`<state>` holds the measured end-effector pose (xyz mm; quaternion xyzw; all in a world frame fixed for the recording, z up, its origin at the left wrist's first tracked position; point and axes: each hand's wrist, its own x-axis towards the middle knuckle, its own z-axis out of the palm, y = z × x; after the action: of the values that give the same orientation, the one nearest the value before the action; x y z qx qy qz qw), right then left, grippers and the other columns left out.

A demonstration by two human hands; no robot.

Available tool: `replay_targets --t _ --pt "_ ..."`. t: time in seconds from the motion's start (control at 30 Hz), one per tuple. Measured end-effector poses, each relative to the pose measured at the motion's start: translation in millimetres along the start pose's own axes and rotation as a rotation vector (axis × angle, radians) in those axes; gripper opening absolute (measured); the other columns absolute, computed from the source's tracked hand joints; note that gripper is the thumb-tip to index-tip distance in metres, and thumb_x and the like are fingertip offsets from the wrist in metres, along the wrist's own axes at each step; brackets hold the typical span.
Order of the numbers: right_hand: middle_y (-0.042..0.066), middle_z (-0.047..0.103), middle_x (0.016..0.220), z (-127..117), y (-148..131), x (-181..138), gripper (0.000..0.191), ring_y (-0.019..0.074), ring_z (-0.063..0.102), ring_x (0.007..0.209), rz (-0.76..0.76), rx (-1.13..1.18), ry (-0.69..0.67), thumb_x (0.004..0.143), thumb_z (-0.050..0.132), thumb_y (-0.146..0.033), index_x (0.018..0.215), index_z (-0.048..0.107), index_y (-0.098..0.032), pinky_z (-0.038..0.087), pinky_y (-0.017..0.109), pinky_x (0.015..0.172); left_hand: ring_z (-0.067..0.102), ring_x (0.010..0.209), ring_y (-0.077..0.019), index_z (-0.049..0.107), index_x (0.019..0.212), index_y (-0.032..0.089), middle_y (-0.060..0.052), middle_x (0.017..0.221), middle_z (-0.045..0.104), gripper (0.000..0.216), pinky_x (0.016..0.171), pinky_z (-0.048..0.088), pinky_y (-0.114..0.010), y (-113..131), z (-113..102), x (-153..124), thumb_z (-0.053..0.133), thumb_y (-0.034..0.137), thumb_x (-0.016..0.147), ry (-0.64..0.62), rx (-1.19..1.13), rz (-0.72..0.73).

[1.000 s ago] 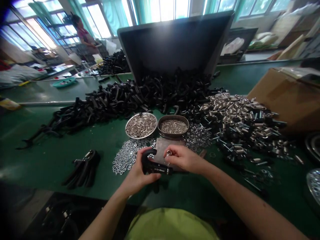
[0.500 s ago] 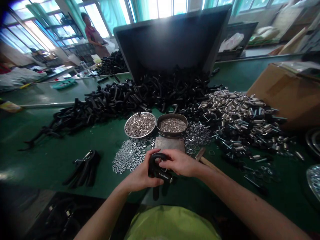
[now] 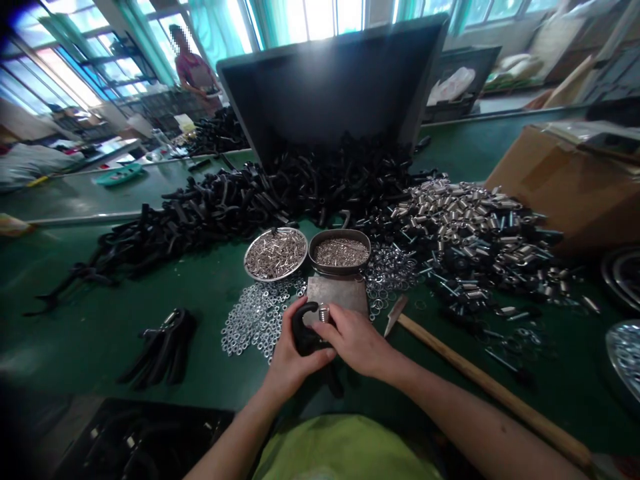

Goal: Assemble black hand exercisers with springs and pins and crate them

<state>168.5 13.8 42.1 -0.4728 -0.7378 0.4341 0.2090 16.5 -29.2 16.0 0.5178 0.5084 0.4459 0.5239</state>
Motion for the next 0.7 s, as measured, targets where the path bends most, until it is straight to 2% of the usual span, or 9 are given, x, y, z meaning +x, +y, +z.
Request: replay_targets --t 0.13,0.3,0.47,0.6,0.7 --pt "0.008 0.063 0.084 -1.8 -3.3 -4.0 0.023 0.0203 0.059 0.079 -0.050 -0.173 -0.112 0.093 0.039 -0.035 0.084 0.050 -0.017 0.039 0.031 0.068 0.052 0.114 -0.0250 0.032 0.132 0.025 -0.007 0.125 0.052 0.088 0.101 0.040 -0.042 0.1 -3.9 -2.3 0.082 0.027 0.058 -0.039 0.114 0.020" --pt "0.011 0.065 0.089 0.8 4.5 -4.1 0.027 0.0223 0.062 0.083 -0.031 -0.294 -0.194 0.095 0.035 -0.036 0.096 0.052 -0.015 0.039 0.032 0.070 0.055 0.109 -0.0230 0.033 0.130 0.024 -0.006 0.120 0.054 0.085 0.098 0.041 -0.039 -6.3 -6.8 -0.3 0.080 0.023 0.059 -0.131 0.169 0.021" --pt "0.016 0.067 0.097 -3.9 22.4 17.6 0.036 0.0256 0.063 0.088 0.008 -0.537 -0.238 0.095 0.032 -0.036 0.099 0.059 -0.013 0.041 0.033 0.071 0.057 0.103 -0.0223 0.033 0.130 0.023 -0.006 0.118 0.056 0.082 0.092 0.044 -0.039 -22.4 1.5 24.0 0.078 0.024 0.062 -0.130 0.241 -0.025" --pt "0.017 0.069 0.087 -16.3 29.1 43.2 0.037 0.0296 0.065 0.082 0.085 -0.711 -0.248 0.091 0.042 -0.042 0.087 0.065 -0.014 0.041 0.034 0.066 0.049 0.111 -0.0269 0.049 0.121 0.018 -0.010 0.116 0.055 0.066 0.095 0.040 -0.043 -30.9 -3.7 53.3 0.078 0.032 0.063 -0.042 0.547 0.125" --pt "0.013 0.070 0.083 -21.5 20.1 71.1 0.027 0.0269 0.064 0.081 -0.027 -0.754 -0.137 0.089 0.049 -0.035 0.079 0.067 -0.017 0.041 0.033 0.066 0.049 0.106 -0.0243 0.057 0.111 0.019 -0.009 0.109 0.056 0.038 0.092 0.041 -0.040 -29.1 -28.8 76.1 0.067 0.031 0.077 0.067 0.733 0.284"
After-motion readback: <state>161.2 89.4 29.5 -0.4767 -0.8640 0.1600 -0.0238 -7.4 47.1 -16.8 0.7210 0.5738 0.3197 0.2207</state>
